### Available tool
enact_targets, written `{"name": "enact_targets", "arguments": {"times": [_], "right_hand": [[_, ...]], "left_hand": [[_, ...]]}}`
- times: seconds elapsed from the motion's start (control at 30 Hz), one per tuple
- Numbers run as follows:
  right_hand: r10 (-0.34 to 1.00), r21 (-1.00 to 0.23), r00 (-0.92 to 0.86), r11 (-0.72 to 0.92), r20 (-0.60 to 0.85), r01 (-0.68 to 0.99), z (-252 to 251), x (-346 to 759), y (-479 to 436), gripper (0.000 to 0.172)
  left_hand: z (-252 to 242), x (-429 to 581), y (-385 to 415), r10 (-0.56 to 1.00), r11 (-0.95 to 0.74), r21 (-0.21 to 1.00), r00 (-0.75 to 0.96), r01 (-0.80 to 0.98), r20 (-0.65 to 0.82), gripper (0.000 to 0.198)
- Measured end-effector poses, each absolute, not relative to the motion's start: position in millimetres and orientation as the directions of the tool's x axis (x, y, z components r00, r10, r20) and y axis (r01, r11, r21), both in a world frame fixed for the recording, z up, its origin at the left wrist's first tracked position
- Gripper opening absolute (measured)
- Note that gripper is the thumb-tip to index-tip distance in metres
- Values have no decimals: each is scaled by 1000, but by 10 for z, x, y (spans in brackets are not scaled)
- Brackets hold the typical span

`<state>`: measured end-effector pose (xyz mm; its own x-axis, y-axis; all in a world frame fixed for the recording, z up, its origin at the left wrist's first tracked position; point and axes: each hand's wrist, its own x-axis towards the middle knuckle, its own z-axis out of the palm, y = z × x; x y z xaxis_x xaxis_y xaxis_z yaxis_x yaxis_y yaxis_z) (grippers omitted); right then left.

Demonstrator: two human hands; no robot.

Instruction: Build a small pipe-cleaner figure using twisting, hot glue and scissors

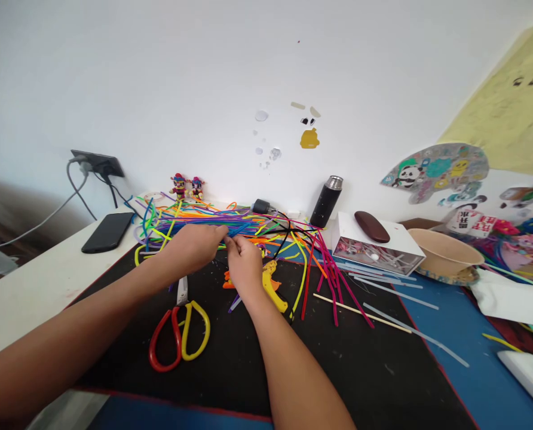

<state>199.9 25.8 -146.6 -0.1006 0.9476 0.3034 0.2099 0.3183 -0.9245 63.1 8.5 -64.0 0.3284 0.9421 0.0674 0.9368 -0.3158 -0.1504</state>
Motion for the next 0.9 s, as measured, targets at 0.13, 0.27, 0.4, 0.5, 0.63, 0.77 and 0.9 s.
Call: {"name": "enact_targets", "arguments": {"times": [0.13,0.27,0.4,0.5,0.63,0.77,0.9], "right_hand": [[968,-967,-78,244,239,69,-1417,1998,259,42],[978,-980,-70,192,196,-56,-1358,2016,275,38],[979,-979,-58,193,197,-58,-1352,2030,284,39],[982,-983,-57,176,179,-51,-1364,2029,286,38],[987,-988,-55,149,151,-51,-1375,2022,289,38],[986,-987,-31,163,163,-4,-1377,2019,284,43],[987,-987,-43,158,158,-7,-1366,2019,267,46]], "left_hand": [[-672,621,91,934,-347,-60,351,936,70,30],[-702,592,106,900,-424,54,413,904,142,32],[-743,589,157,894,-435,56,423,899,149,32],[-815,583,209,887,-442,25,433,896,159,32],[-904,563,247,870,-468,-6,462,884,170,35],[-947,559,250,890,-429,-18,426,903,160,39],[-969,539,271,869,-465,-12,459,885,186,39]]}}
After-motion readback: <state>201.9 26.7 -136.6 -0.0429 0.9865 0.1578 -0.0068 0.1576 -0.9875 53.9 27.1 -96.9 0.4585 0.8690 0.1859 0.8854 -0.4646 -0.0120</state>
